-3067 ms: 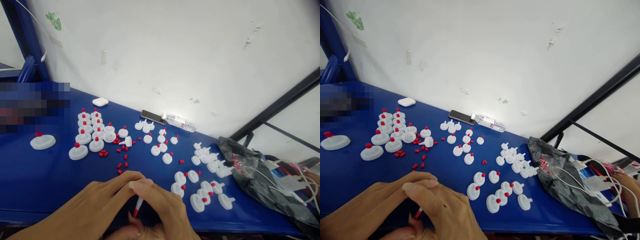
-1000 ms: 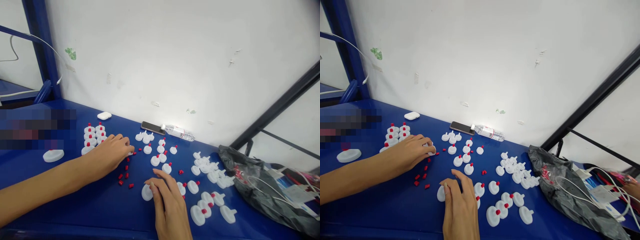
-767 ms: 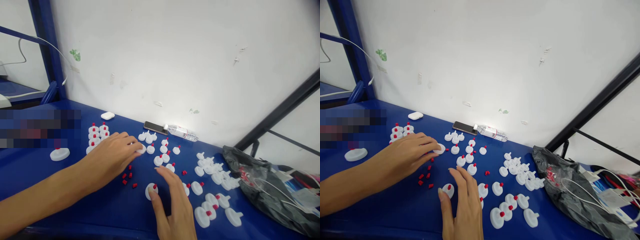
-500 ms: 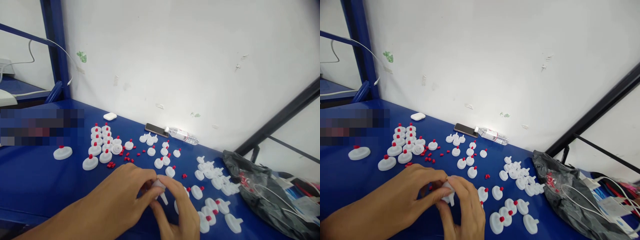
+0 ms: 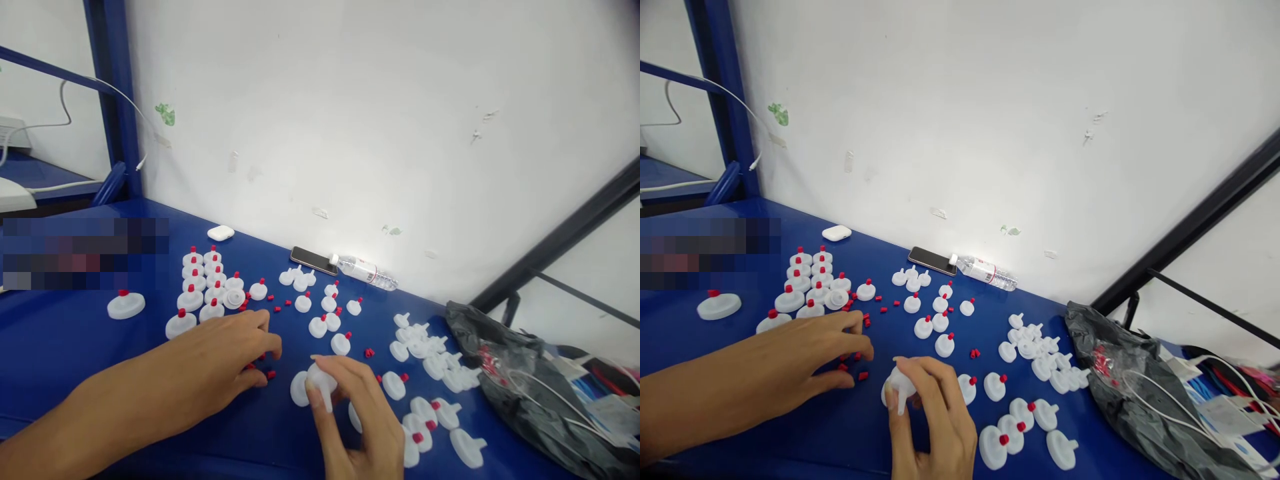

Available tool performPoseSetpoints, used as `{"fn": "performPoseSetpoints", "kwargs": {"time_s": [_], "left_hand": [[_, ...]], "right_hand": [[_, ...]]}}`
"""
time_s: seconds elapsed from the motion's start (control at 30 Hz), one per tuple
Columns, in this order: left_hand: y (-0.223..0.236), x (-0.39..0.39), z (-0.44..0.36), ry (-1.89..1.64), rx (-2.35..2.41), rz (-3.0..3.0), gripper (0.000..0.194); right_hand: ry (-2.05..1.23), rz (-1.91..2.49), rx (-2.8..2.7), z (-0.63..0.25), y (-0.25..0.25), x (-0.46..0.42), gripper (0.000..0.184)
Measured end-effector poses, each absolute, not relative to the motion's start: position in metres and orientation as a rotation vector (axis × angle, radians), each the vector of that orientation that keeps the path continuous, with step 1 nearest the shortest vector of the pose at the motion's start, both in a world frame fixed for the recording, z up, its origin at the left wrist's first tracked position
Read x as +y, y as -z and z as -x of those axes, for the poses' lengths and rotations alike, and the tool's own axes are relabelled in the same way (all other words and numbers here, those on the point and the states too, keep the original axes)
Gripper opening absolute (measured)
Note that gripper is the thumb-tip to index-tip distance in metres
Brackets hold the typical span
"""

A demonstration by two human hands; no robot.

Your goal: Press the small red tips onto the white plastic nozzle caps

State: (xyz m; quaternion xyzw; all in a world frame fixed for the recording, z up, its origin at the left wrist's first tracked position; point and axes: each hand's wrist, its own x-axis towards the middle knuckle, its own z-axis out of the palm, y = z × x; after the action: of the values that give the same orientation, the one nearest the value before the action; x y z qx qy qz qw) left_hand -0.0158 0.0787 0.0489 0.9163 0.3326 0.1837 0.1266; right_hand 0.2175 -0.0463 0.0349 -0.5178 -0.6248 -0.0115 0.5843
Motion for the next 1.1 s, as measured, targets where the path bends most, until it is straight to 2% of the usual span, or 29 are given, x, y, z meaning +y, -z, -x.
{"fn": "performPoseSetpoints", "kwargs": {"time_s": [0.33,0.5,0.6,0.67,0.83,1.0,1.1], "left_hand": [[-0.051,0.077,-0.013,-0.559,0.908,-2.73,0.029],[-0.061,0.079,-0.018,-0.768,0.866,-2.65,0.025],[-0.072,0.072,-0.021,-0.925,0.783,-2.56,0.032],[-0.085,0.062,-0.023,-0.985,0.676,-2.453,0.039],[-0.108,0.04,-0.03,-0.911,0.567,-2.041,0.018],[-0.088,0.04,-0.042,-1.008,0.433,-2.04,0.022],[-0.084,0.041,-0.043,-1.048,0.403,-2.068,0.018]], "right_hand": [[-0.028,1.197,-1.486,-0.221,-0.029,-0.042,0.044],[-0.05,1.22,-1.459,-0.218,-0.032,-0.047,0.044],[-0.072,1.215,-1.455,-0.215,-0.033,-0.048,0.045],[-0.072,1.199,-1.467,-0.213,-0.033,-0.048,0.043],[-0.014,1.202,-1.514,-0.213,-0.028,-0.046,0.023],[0.004,1.234,-1.53,-0.215,-0.024,-0.045,0.018],[0.032,1.235,-1.512,-0.215,-0.025,-0.044,0.015]]}}
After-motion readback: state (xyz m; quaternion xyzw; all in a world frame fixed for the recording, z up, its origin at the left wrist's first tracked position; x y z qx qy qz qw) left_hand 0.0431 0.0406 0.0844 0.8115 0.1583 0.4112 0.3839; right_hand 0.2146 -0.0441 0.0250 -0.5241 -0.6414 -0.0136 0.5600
